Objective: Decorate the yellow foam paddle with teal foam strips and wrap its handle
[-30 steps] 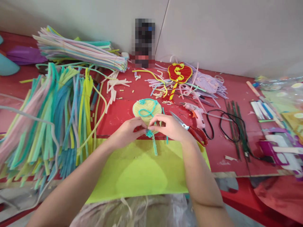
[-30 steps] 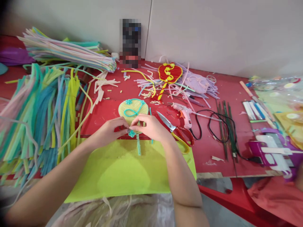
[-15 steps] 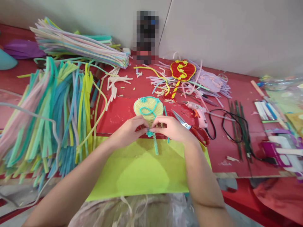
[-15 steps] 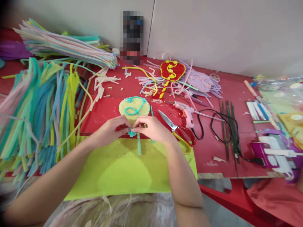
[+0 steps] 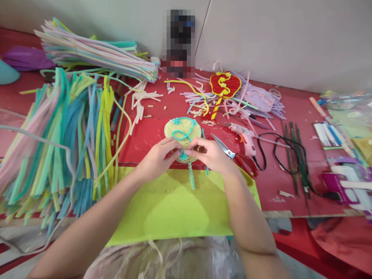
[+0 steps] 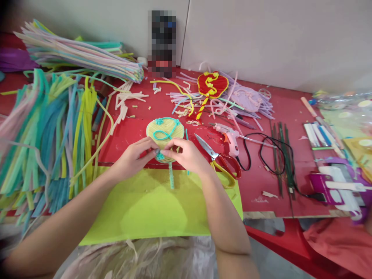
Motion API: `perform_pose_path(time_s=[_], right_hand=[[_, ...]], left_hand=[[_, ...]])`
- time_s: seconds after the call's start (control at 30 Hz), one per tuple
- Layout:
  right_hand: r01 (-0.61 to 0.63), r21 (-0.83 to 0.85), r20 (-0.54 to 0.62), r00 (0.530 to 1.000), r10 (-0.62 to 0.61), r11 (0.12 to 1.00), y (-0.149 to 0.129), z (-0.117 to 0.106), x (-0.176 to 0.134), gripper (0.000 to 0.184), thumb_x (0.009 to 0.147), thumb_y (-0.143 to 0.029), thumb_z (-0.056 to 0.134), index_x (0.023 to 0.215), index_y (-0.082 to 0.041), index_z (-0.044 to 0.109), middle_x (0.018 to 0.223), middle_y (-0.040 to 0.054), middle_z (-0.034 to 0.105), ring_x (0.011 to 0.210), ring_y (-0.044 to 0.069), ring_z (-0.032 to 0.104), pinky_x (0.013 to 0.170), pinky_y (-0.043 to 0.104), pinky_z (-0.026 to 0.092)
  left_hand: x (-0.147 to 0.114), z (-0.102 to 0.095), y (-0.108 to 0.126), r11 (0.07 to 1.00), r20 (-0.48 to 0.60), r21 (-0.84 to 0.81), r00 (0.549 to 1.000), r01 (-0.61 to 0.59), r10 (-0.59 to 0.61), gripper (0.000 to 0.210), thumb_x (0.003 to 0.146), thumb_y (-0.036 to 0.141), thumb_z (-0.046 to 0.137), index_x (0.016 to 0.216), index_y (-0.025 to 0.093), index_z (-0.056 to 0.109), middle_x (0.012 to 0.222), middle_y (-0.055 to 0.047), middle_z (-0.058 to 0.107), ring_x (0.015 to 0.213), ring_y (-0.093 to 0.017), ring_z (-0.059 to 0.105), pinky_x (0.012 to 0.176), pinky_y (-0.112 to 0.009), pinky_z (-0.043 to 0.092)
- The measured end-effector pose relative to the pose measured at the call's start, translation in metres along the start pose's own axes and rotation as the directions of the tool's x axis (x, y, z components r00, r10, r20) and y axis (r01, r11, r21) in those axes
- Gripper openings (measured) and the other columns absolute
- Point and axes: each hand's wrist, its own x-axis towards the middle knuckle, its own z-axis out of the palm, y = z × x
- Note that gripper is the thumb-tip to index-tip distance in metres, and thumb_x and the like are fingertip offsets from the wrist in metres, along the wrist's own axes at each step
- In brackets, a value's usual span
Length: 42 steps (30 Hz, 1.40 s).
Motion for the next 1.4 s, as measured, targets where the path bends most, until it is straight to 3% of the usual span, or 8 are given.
perform_pose_path(time_s=[0.2,0.67,1.0,1.2,1.4], right_hand=[[-0.013,0.009,-0.07,0.997,0.014,1.0,-0.003,0.005,-0.002,0.028,0.077,-0.048,0.059,0.08,-0.02,0.063,0.075,-0.0006,0.062,0.064,0.012,0.051,0.059,0.025,0.038],[0.003,0.052,-0.14,0.99,0.004,0.999,-0.005,0.013,-0.001,0.025,0.08,-0.045,0.055,0.081,-0.021,0.06,0.08,0.0006,0.062,0.072,0.014,0.054,0.065,0.026,0.041],[-0.001,0.06,-0.17,0.985,0.011,0.998,-0.003,0.016,-0.001,0.025,0.081,-0.045,0.055,0.083,-0.021,0.06,0.08,0.0006,0.062,0.071,0.014,0.054,0.064,0.027,0.041],[0.015,0.067,-0.191,0.982,-0.002,0.998,-0.003,0.015,-0.001,0.024,0.081,-0.043,0.054,0.083,-0.021,0.06,0.084,0.0015,0.063,0.074,0.014,0.056,0.066,0.027,0.041],[-0.005,0.056,-0.199,0.98,0.016,0.998,-0.001,0.017,-0.001,0.025,0.081,-0.045,0.056,0.081,-0.02,0.058,0.077,-0.0008,0.061,0.064,0.011,0.051,0.06,0.025,0.04]], left_hand=[[0.001,-0.001,0.0,0.999,-0.09,0.032,0.996,-0.014,0.017,0.013,0.087,0.023,0.045,0.084,0.018,0.057,0.084,-0.004,0.056,0.082,-0.014,0.052,0.075,-0.026,0.042],[0.001,0.0,0.001,0.999,-0.161,0.007,0.986,0.037,-0.035,0.013,0.087,0.023,0.044,0.083,0.018,0.056,0.083,-0.003,0.057,0.08,-0.014,0.052,0.074,-0.026,0.043],[0.001,-0.001,0.0,0.999,-0.149,-0.01,0.987,0.052,-0.053,0.016,0.088,0.026,0.043,0.087,0.018,0.057,0.085,-0.003,0.058,0.082,-0.014,0.053,0.076,-0.027,0.044],[0.001,0.0,-0.001,0.998,-0.154,-0.022,0.986,0.058,-0.061,0.01,0.083,0.027,0.054,0.083,0.018,0.057,0.083,-0.002,0.058,0.078,-0.012,0.054,0.074,-0.025,0.044],[0.001,0.001,-0.003,0.996,-0.177,-0.031,0.98,0.083,-0.087,0.009,0.081,0.027,0.055,0.082,0.018,0.058,0.081,-0.001,0.058,0.076,-0.012,0.054,0.071,-0.026,0.044]])
